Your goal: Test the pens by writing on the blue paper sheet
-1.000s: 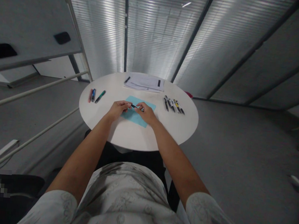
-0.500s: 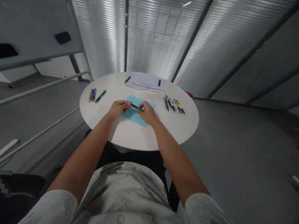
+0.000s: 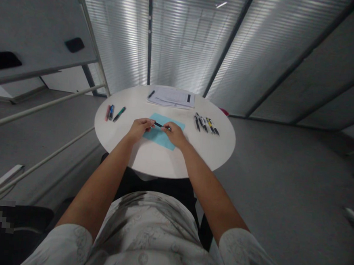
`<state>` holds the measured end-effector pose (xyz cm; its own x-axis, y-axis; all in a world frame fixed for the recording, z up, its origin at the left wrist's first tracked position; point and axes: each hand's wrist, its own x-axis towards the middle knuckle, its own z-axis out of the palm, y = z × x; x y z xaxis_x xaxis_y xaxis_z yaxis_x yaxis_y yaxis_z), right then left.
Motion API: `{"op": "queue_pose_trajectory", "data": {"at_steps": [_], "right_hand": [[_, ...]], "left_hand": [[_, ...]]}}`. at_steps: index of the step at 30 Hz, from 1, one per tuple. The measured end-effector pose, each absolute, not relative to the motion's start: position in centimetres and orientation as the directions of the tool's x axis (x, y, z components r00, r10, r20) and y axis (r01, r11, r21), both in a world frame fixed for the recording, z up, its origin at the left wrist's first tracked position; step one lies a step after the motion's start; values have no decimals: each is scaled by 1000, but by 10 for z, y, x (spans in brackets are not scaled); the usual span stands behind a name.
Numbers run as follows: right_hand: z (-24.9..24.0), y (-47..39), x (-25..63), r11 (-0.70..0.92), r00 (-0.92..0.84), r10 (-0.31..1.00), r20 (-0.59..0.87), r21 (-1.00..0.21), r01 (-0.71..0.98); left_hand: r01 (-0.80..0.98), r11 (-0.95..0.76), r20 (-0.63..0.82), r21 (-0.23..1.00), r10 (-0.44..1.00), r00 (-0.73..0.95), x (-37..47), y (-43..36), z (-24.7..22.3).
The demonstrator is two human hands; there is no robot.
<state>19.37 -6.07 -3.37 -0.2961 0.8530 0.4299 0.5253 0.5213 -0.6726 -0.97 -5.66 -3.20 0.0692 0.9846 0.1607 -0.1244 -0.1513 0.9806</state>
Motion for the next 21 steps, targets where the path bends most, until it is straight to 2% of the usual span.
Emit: {"op": "queue_pose_trajectory", "data": {"at_steps": [3,10,16,21], "right_hand": [[-33,-61,195,501,-354,863,360,-687,526],[-37,-58,193,546,-241,833,498,-670,503],[-33,-59,195,536,-326,844,425,-667,518],[-35,-61,192,487,-230,872,432,-721,493]], "left_hand": [[-125,-148,156,981,986,64,-9,-58,-31],[-141,-164,172,976,984,46,-9,-57,-31],[-137,-165,172,977,984,42,-9,-58,-31],[-147,-160,166,976,986,28,-8,-58,-30]]}}
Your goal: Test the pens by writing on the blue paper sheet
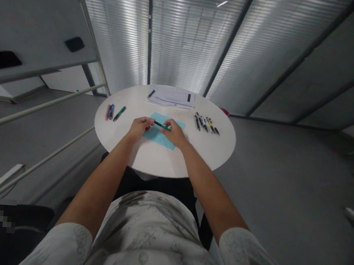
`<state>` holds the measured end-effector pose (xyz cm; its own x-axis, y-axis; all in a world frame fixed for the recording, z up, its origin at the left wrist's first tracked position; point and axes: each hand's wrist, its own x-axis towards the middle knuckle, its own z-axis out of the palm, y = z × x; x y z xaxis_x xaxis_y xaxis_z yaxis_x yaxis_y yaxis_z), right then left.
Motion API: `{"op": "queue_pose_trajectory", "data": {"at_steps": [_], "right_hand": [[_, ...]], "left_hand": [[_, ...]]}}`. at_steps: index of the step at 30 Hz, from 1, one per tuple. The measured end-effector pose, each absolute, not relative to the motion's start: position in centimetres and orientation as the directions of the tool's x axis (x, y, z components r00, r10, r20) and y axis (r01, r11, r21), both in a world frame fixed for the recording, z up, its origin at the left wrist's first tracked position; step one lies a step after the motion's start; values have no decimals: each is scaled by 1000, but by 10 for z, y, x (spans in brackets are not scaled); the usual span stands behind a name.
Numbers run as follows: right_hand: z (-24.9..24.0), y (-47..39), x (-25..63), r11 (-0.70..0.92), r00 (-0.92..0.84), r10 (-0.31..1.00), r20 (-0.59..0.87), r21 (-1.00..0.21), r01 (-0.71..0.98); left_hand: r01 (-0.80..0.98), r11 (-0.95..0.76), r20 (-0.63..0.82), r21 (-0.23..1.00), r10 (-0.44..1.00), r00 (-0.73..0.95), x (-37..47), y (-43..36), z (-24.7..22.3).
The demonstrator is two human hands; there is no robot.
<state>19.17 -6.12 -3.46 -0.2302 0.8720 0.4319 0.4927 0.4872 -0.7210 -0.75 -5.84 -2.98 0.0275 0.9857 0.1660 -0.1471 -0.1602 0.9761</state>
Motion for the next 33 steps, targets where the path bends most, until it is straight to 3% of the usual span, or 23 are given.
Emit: {"op": "queue_pose_trajectory", "data": {"at_steps": [14,17,20,25,33], "right_hand": [[-32,-65,194,500,-320,865,386,-710,496],[-31,-63,190,428,-229,902,365,-821,378],[-24,-62,189,260,-122,962,246,-958,119],[-11,-63,197,87,-83,991,104,-978,-192],[-7,-63,205,3,-157,987,33,-982,-188]], "left_hand": [[-123,-175,179,977,984,20,-8,-56,-33],[-145,-167,167,975,986,-9,-7,-55,-32],[-184,-150,145,971,989,-38,-7,-56,-29],[-187,-151,153,971,988,0,-6,-58,-27],[-104,-197,204,975,977,59,-7,-58,-31]]}}
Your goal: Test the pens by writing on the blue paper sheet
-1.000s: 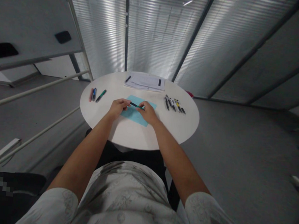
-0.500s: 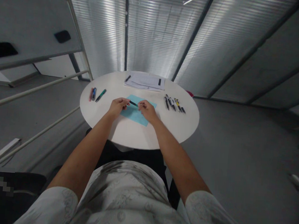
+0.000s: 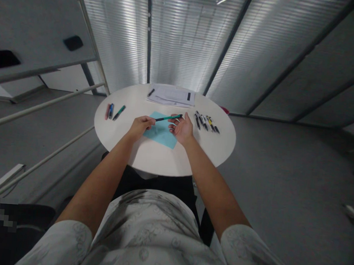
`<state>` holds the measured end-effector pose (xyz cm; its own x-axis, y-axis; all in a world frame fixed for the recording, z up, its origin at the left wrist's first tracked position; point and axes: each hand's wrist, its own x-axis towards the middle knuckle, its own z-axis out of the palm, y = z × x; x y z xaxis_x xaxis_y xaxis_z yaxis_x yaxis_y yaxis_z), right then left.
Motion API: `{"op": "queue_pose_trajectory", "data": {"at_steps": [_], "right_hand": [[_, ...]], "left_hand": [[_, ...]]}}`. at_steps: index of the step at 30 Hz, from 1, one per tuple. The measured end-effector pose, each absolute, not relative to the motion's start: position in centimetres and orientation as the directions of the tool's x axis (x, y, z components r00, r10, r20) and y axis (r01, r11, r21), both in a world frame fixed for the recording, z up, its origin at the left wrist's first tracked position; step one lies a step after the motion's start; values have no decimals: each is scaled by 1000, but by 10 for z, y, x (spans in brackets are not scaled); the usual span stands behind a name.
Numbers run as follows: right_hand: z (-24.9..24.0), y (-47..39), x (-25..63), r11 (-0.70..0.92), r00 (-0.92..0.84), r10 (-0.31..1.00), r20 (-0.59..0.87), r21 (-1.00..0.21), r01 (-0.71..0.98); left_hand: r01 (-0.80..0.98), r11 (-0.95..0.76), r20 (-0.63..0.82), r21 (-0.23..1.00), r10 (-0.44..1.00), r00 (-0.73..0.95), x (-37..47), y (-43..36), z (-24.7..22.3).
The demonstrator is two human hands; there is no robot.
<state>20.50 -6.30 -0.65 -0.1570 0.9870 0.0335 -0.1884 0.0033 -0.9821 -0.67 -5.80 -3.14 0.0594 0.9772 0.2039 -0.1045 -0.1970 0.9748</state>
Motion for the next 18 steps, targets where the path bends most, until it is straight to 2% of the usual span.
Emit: {"op": "queue_pose_trajectory", "data": {"at_steps": [5,8,11,15,18], "right_hand": [[-1,-71,203,-87,-271,962,-24,-971,-223],[3,-76,201,-129,-273,961,-56,-958,-257],[4,-75,202,-168,-240,968,-76,-906,-388],[-2,-67,209,-191,-201,976,-82,-769,-610],[-6,-61,214,-178,-175,982,-74,-688,-703]], "left_hand": [[-57,-210,215,976,973,85,-6,-61,-31],[-36,-217,219,976,971,91,-4,-63,-29],[-47,-214,217,976,973,75,-3,-62,-29],[-160,-173,176,972,984,3,-5,-54,-34],[-208,-153,155,966,988,-7,-7,-50,-36]]}}
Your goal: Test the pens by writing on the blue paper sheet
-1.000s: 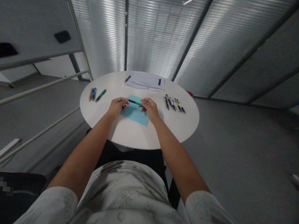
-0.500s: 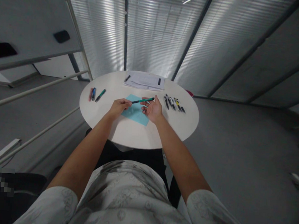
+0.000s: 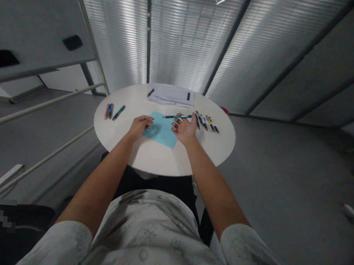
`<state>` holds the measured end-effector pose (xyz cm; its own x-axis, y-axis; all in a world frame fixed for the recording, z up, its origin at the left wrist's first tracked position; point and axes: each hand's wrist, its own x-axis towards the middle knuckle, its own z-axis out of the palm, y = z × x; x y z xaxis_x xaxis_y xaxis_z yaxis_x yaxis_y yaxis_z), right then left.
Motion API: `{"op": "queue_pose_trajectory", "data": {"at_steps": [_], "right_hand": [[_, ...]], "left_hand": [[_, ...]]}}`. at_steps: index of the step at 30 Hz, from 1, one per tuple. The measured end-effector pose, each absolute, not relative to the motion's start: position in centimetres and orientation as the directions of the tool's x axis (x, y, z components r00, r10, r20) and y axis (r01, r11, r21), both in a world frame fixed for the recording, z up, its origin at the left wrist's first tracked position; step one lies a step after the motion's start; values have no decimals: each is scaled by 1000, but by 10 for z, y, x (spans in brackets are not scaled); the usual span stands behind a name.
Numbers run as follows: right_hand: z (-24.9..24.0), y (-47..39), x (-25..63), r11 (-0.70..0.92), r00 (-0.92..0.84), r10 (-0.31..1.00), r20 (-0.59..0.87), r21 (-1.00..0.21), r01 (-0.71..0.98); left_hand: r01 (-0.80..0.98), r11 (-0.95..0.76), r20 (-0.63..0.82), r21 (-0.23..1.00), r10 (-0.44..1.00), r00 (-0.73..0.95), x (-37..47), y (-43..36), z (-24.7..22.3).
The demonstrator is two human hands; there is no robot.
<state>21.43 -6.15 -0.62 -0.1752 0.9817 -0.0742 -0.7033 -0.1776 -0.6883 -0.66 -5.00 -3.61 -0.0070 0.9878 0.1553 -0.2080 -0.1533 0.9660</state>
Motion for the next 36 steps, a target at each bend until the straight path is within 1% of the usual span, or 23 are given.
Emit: {"op": "queue_pose_trajectory", "data": {"at_steps": [3,9,15,21,29,33,36], "right_hand": [[-7,-61,216,-178,-175,982,-70,-655,-735],[-2,-68,213,-145,-169,985,-35,-700,-699],[-3,-68,215,-139,-191,982,7,-658,-740],[-3,-68,218,-116,-146,989,-7,-645,-756],[-1,-70,216,-134,-156,988,-18,-617,-776],[1,-69,216,-99,-107,994,-26,-641,-761],[0,-65,213,-63,-67,998,-21,-697,-714]], "left_hand": [[-226,-149,151,963,988,-11,-7,-50,-35],[-261,-130,130,956,991,-17,-8,-53,-31],[-357,-97,95,929,995,-22,-9,-54,-29],[-427,-60,55,902,998,-25,-12,-54,-27],[-489,-13,1,872,1000,-24,-17,-55,-23],[-508,-2,-6,861,1000,-14,-18,-55,-22],[-508,0,-6,861,1000,-10,-18,-54,-23]]}}
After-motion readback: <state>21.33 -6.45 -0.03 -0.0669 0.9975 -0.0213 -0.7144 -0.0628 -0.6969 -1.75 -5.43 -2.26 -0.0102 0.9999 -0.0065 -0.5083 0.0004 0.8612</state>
